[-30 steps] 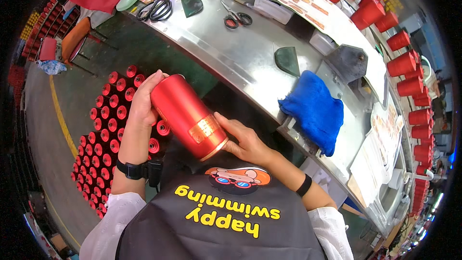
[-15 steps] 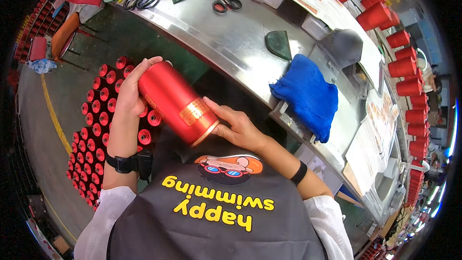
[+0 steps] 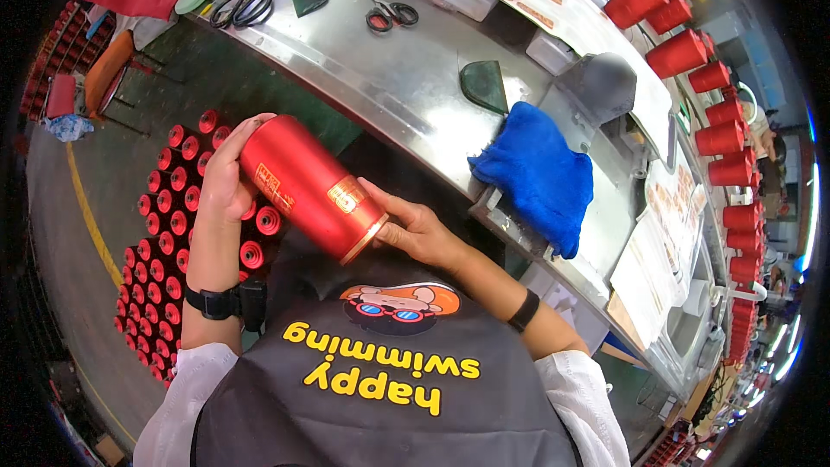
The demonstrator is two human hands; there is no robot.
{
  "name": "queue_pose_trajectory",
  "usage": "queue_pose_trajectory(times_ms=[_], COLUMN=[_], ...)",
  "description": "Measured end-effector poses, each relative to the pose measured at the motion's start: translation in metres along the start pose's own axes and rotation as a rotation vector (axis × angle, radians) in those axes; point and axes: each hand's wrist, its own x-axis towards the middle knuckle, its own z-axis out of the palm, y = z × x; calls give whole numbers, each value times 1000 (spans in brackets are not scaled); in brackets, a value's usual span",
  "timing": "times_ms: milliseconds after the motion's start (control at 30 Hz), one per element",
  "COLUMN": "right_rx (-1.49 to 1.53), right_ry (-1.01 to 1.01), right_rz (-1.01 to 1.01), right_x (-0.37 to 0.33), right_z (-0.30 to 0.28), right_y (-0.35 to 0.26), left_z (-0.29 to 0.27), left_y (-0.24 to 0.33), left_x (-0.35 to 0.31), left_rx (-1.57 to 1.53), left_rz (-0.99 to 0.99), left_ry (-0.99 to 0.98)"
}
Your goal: Applying decorative labels to red cylindrical containers at an industrial workstation.
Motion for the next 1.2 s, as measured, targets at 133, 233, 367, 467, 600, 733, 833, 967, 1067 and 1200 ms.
queue_pose_trajectory(times_ms=[133,233,367,467,600,733,833,967,1067,1200], right_rx=[63,107,158,233,273,245,172,120,94,21], right_ry=[-5,-24,-26,-60,-64,-80,-82,-102,-103,-112], right_rz=[11,37,47,62,61,81,90,54,22,37], right_x=[1,0,1,1,2,0,0,2,3,2], right_z=[0,-2,-1,0,2,1,0,-1,0,-1], right_y=[-1,-1,-1,-1,-4,0,3,5,5,6], left_z=[0,6,5,5,8,7,6,8,6,1], left_y=[-1,2,2,4,7,7,8,10,10,10], left_x=[1,-1,-1,-2,-3,-1,0,-2,-2,1], left_rx=[-1,-6,11,37,90,101,140,176,183,190], left_rz=[12,21,28,30,24,38,49,58,51,37], left_ry=[0,27,47,52,79,79,69,71,60,19])
